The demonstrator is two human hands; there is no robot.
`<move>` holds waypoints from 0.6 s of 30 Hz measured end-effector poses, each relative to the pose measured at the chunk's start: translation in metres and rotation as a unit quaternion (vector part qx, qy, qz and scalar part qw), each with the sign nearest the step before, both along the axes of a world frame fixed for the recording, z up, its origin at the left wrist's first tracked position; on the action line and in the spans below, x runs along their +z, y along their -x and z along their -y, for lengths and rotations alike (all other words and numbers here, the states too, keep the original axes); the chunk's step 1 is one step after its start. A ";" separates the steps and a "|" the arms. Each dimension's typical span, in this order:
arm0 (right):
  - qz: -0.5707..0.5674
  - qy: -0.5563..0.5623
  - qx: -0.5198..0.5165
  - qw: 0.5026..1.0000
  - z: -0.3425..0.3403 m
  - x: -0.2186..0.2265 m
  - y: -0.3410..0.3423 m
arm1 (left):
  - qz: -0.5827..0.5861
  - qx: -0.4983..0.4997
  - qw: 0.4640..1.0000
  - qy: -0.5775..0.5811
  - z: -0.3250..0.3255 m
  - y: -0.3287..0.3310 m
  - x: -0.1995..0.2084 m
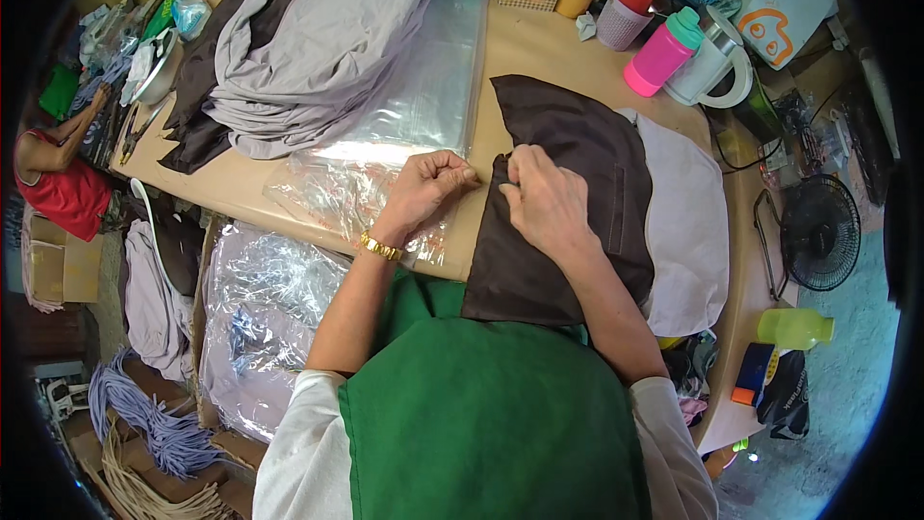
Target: The person fits a dark fabric lining inside a grey fabric bag shell, aligns the corners by hand, and zips the bag closed.
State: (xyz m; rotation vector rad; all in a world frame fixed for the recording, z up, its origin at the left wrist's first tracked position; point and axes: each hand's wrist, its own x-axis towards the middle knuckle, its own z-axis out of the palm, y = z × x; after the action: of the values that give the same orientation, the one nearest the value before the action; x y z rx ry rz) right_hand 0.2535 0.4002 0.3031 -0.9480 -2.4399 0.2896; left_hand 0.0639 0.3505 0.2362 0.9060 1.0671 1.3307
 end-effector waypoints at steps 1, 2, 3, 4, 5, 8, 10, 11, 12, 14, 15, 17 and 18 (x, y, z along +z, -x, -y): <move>-0.015 0.004 -0.007 1.000 0.000 0.001 -0.001 | 0.024 0.001 1.000 0.001 0.001 0.001 0.000; -0.010 -0.001 -0.015 1.000 -0.001 0.003 -0.003 | 0.048 0.003 0.999 0.002 0.001 0.003 0.000; -0.004 -0.005 -0.023 1.000 -0.001 0.006 -0.005 | 0.040 0.003 0.999 0.005 0.002 0.005 0.000; 0.002 -0.010 -0.033 0.999 0.000 0.009 -0.007 | 0.032 0.001 0.999 0.009 0.003 0.007 -0.001; 0.001 -0.012 -0.030 0.999 0.002 0.011 -0.007 | 0.023 0.000 1.000 0.013 0.003 0.008 -0.001; -0.014 -0.026 -0.013 0.999 0.005 0.014 -0.004 | 0.029 0.010 1.000 0.003 0.001 0.006 -0.004; -0.041 -0.043 0.010 0.998 0.005 0.011 0.000 | 0.026 0.011 0.999 0.016 0.002 0.007 -0.003; -0.041 -0.049 0.014 0.998 0.005 0.010 0.002 | 0.024 0.013 0.999 0.023 0.002 0.007 -0.001; -0.042 -0.054 0.017 0.998 0.005 0.008 0.003 | 0.026 0.015 0.999 0.021 0.002 0.006 -0.001; -0.041 -0.067 0.017 0.997 0.003 0.003 0.006 | 0.032 0.017 0.999 0.020 0.000 0.004 -0.004; -0.041 -0.076 0.016 0.996 0.001 -0.001 0.008 | 0.041 0.007 0.999 0.017 0.000 0.005 -0.006; -0.041 -0.090 0.009 0.995 -0.003 -0.007 0.008 | 0.054 -0.010 0.998 0.011 0.003 0.007 -0.006; -0.037 -0.093 0.001 0.995 -0.005 -0.010 0.007 | 0.060 -0.016 0.998 0.009 0.004 0.007 -0.006</move>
State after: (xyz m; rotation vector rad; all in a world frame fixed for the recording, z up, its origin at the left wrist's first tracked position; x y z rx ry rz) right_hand 0.2461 0.4049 0.2932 -0.8377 -2.3529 0.0947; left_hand 0.0568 0.3466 0.2305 0.8162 0.9672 1.3303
